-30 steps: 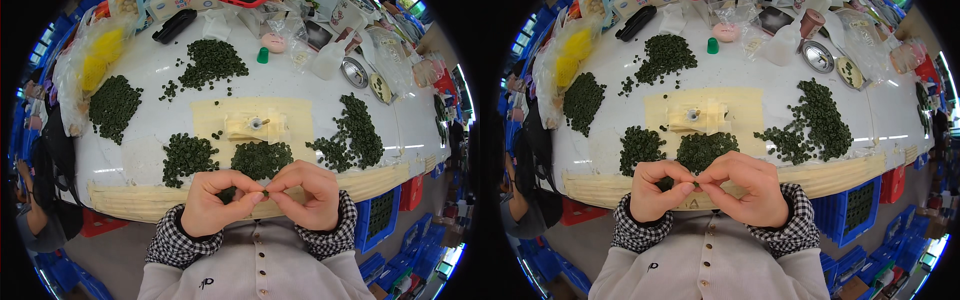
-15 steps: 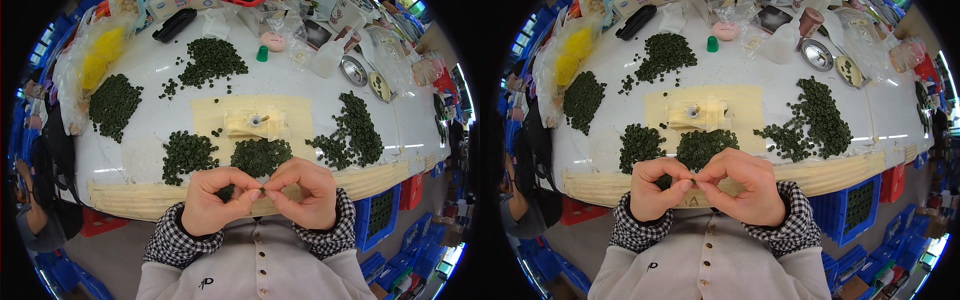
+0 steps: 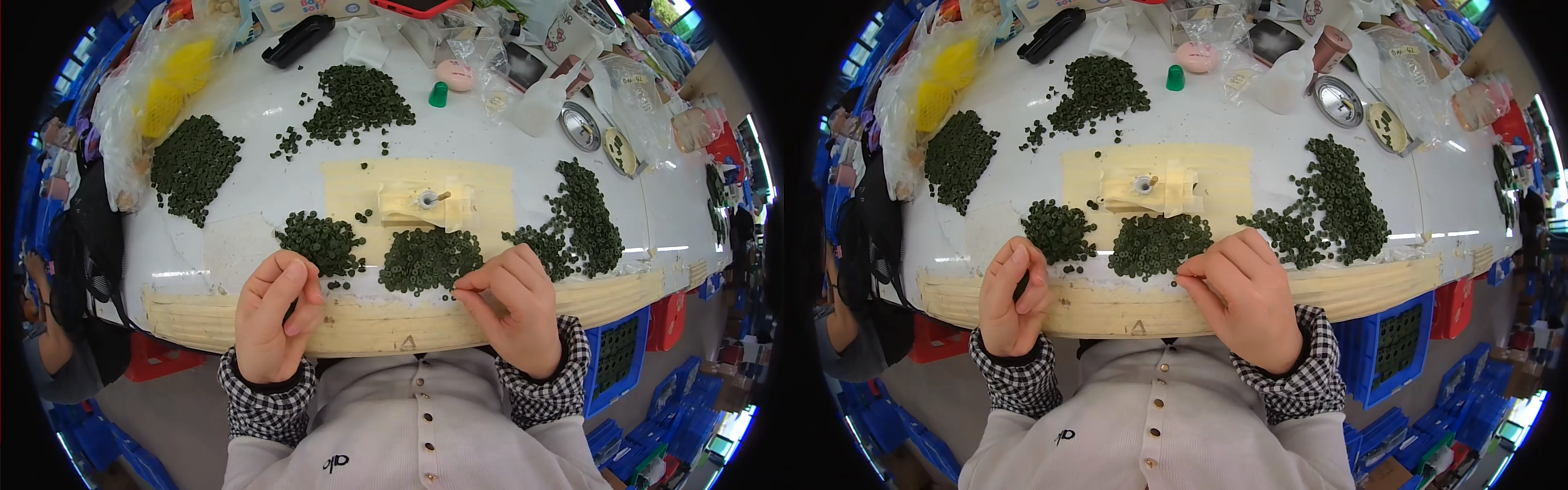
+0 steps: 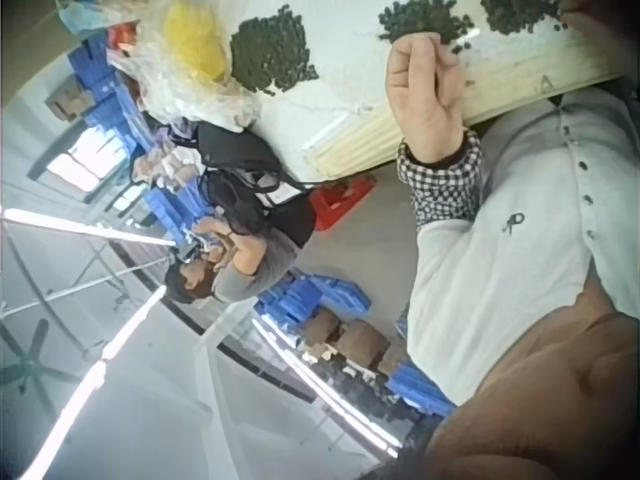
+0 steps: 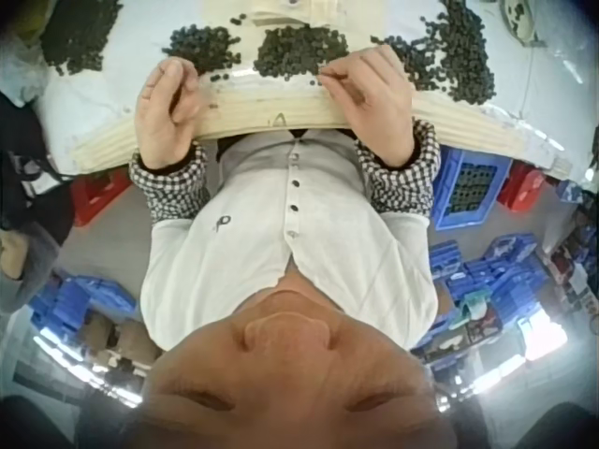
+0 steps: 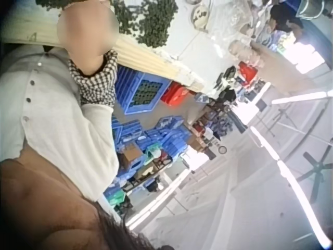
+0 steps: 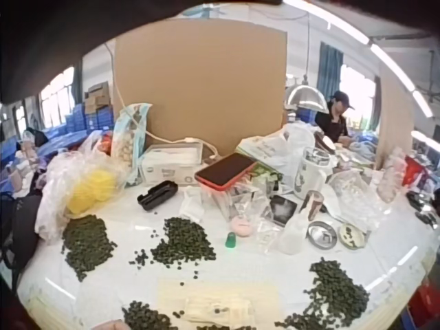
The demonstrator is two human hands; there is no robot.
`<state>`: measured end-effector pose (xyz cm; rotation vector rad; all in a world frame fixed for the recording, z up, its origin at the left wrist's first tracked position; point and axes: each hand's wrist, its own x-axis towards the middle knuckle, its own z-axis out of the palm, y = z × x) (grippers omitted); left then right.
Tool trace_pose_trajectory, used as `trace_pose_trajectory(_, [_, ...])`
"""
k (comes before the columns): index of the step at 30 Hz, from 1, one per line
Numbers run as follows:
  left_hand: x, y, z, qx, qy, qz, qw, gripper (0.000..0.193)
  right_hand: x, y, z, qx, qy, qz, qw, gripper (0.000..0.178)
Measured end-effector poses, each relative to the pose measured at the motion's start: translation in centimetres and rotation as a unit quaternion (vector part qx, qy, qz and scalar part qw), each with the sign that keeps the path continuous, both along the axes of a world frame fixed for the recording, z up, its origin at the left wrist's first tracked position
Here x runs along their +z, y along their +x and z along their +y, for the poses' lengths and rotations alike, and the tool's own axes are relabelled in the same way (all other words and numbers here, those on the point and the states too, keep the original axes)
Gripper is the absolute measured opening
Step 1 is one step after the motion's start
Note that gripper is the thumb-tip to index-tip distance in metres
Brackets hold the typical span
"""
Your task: Manual assembly and sorting of small green plastic toy components at a factory workbench.
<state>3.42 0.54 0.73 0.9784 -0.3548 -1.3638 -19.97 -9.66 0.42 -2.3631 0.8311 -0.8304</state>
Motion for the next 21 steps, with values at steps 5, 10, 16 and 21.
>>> trace_pose_trajectory(5, [0.0,0.1,0.2,0.040,0.002,0.149,0.988,0.019,-0.4,1.5,0.1,0.013,-0.060,0.035,0.998,0.014])
trace_pose_trajectory(10, [0.3,-1.1,-0.4,-0.013,0.031,0.166,0.985,0.023,-0.5,2.1,0.1,0.016,-0.101,0.067,0.992,0.015])
trace_pose_trajectory(16, [-0.4,-2.9,-1.2,-0.126,-0.028,0.172,0.977,0.028,-1.0,1.9,0.0,0.006,-0.100,-0.012,0.995,0.020])
trace_pose_trajectory(21, [0.0,-4.1,-2.7,-0.163,0.002,0.154,0.974,0.028,-0.8,1.7,0.1,-0.017,-0.077,-0.028,0.996,0.020])
